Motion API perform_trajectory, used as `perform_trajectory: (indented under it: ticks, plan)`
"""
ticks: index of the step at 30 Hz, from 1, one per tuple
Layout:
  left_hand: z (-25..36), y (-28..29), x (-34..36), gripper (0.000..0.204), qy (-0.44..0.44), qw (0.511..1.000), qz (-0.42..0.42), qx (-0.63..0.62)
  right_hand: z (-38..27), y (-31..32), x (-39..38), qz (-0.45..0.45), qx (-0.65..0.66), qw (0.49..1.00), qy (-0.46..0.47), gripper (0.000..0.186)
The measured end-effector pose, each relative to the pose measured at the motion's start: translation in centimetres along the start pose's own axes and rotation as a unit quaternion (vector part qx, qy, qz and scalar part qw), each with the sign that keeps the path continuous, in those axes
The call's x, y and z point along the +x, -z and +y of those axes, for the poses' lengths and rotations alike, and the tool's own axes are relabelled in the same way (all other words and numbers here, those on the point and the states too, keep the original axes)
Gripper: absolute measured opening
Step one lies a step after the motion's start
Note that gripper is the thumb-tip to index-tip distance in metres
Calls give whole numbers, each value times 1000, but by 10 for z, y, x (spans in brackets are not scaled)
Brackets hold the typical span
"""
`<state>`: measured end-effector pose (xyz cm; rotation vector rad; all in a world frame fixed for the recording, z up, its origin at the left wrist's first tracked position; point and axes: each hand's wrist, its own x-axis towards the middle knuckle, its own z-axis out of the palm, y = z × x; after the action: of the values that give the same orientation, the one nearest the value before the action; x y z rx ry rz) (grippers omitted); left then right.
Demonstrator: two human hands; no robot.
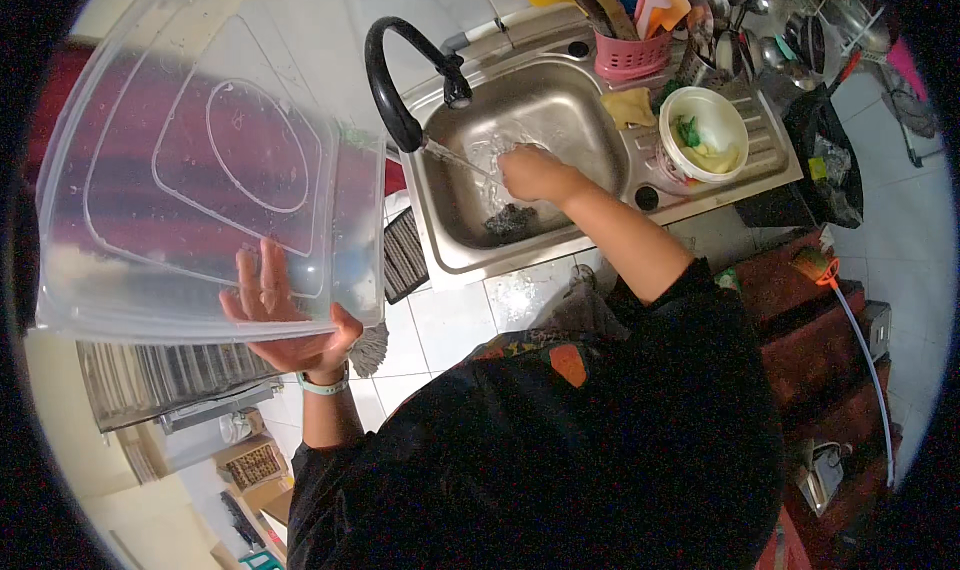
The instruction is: The person washes a plastic container by hand using a sponge and water at a sink.
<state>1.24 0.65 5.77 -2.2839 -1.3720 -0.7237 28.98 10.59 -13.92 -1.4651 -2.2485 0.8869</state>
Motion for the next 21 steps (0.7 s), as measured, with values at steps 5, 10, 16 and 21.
perform_trajectory:
  ticks: [5, 10, 16, 21]
  plan:
    - [-1, 5, 8, 77, 7, 997, 52, -48, 11, 24, -9, -18, 385, 919, -78, 28]
    - [-4, 18, 12, 75, 3, 999, 42, -35, 22, -10, -44, -72, -169, 966, -182, 43]
    - [-12, 22, 13, 77, -28, 999, 14, -22, 42, -14, -41, 59, 418, 904, -72, 44]
    - [-21, 27, 6, 86, -63, 987, 77, -129, 12, -34, -67, 172, -425, 878, -136, 35]
